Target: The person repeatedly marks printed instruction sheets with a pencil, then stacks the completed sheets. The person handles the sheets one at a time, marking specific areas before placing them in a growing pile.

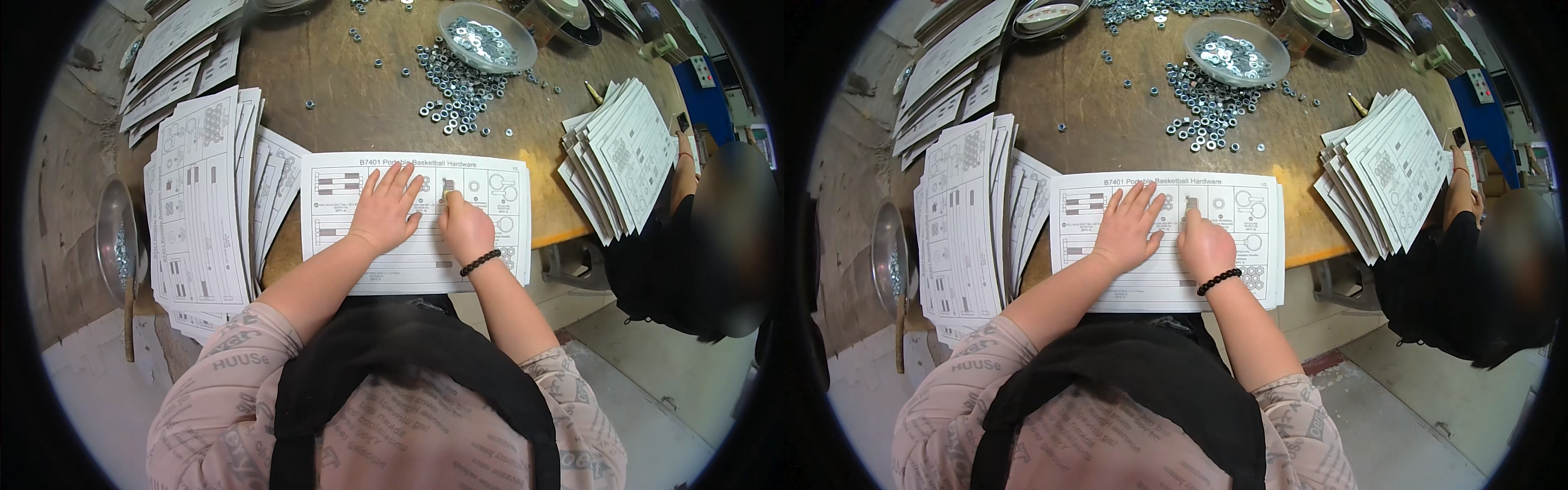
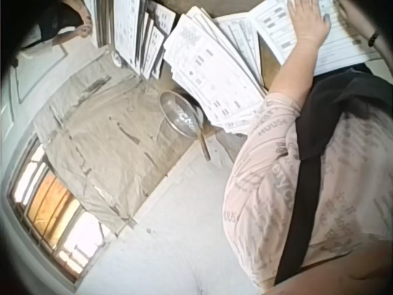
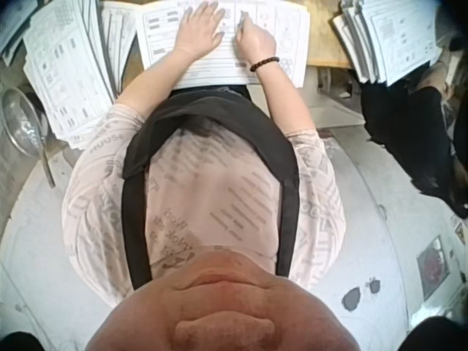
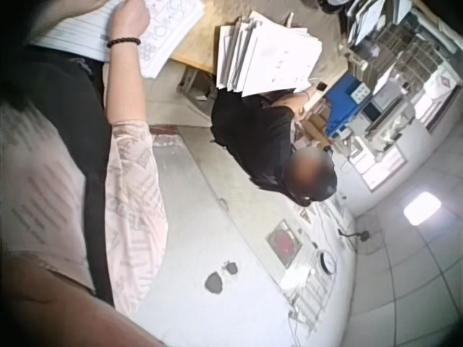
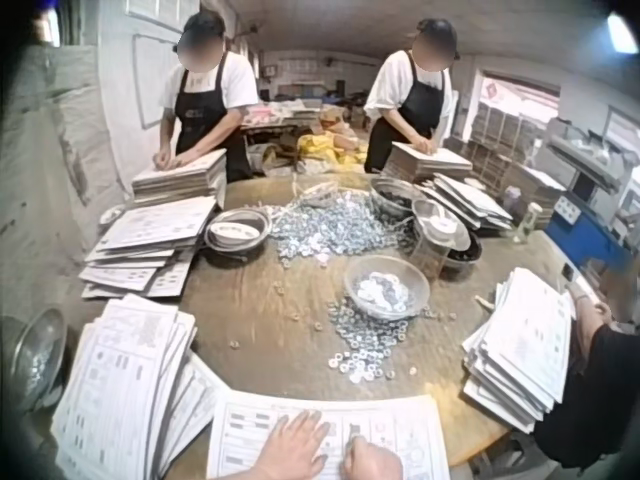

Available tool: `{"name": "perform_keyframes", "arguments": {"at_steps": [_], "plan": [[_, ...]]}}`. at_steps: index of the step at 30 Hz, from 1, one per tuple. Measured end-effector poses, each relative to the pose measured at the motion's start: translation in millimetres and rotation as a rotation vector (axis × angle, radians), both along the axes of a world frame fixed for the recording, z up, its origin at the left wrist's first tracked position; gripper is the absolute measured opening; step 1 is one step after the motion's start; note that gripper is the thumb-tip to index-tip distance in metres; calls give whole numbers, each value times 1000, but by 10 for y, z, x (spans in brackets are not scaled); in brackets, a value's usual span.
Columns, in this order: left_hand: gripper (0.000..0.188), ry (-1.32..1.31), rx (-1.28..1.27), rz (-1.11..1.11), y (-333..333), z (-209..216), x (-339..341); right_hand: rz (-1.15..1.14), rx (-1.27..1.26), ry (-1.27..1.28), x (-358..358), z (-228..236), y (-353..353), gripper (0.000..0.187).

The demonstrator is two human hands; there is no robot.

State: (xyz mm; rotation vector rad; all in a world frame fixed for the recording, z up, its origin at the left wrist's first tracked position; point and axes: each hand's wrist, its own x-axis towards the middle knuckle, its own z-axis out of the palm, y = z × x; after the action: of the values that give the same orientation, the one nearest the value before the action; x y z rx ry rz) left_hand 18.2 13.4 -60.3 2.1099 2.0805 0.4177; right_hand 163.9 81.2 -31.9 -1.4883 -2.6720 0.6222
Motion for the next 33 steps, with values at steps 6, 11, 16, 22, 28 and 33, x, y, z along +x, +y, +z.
{"name": "perform_keyframes", "arguments": {"at_steps": [6, 11, 16, 22, 28, 33], "plan": [[56, 17, -32, -6, -5, 10, 6, -64, 18, 95, 52, 11, 9, 14], [55, 16, -7, -9, -6, -13, 3, -139, 18, 128, 110, 18, 121, 15], [54, 62, -40, -1, -19, -8, 12, -77, 1, 29, 62, 4, 137, 13], [54, 64, -49, -3, -1, -30, 48, -45, -50, -71, 102, 67, -26, 10], [51, 51, 16, -11, 61, -7, -12, -177, 30, 273, 199, -25, -342, 11], [47, 22, 85, 122, 135, 99, -381, -68, -238, 532, 499, 15, -1040, 19]]}}
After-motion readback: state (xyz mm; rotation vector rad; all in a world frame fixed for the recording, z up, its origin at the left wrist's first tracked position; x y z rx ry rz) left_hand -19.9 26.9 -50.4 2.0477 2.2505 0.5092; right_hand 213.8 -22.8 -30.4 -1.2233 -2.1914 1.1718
